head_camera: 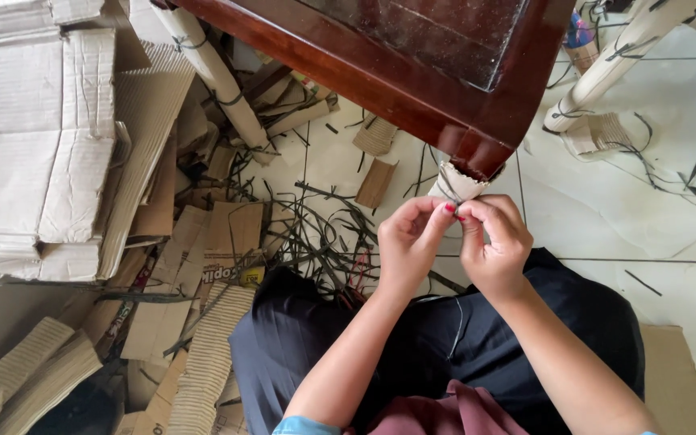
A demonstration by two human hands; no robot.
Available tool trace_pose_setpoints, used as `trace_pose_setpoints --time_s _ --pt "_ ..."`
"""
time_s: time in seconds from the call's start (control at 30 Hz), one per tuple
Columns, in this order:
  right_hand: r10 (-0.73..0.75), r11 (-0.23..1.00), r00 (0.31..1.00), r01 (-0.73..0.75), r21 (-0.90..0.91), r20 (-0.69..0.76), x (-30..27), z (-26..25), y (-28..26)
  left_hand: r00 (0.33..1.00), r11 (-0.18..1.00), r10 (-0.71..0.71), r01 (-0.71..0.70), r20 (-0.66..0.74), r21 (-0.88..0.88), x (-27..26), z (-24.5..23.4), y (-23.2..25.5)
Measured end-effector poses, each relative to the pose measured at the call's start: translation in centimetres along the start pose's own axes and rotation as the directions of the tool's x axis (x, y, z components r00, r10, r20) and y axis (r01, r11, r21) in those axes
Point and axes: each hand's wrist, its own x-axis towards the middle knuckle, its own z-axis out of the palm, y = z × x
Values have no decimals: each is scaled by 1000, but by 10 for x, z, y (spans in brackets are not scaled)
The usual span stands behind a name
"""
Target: Wrapping wooden chair legs with corrugated cardboard and securing them with plastic ties for protection.
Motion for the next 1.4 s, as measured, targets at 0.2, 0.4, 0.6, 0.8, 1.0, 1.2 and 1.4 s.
trace_pose_setpoints --time_s 0.2,0.4,0.6,0.8,1.0,1.2,1.4 --pt "14 999 1000 -15 34 16 2 -2 -3 996 971 -87 88 15 -224 -7 0 -17" --pt "-11 1000 1000 12 29 -15 5 -2 -6 998 959 -69 64 -7 -275 -5 2 -10" --pt "-57 994 997 52 -91 -51 -3 -25 25 993 934 -119 120 24 -336 8 -9 -18" --pt "-10 999 1000 9 -44 -28 13 -26 30 979 780 -186 198 82 -594 10 0 -25" --pt "266 948 957 -282 146 119 -10 -38 36 986 948 14 39 164 -316 17 -28 -21" --pt "753 637 422 -661 -397 505 -60 -66 32 941 915 -206 87 269 395 1 -122 -35" --pt "622 745 108 -388 -543 776 -174 5 52 518 19 -853 -84 60 996 -44 -185 -140"
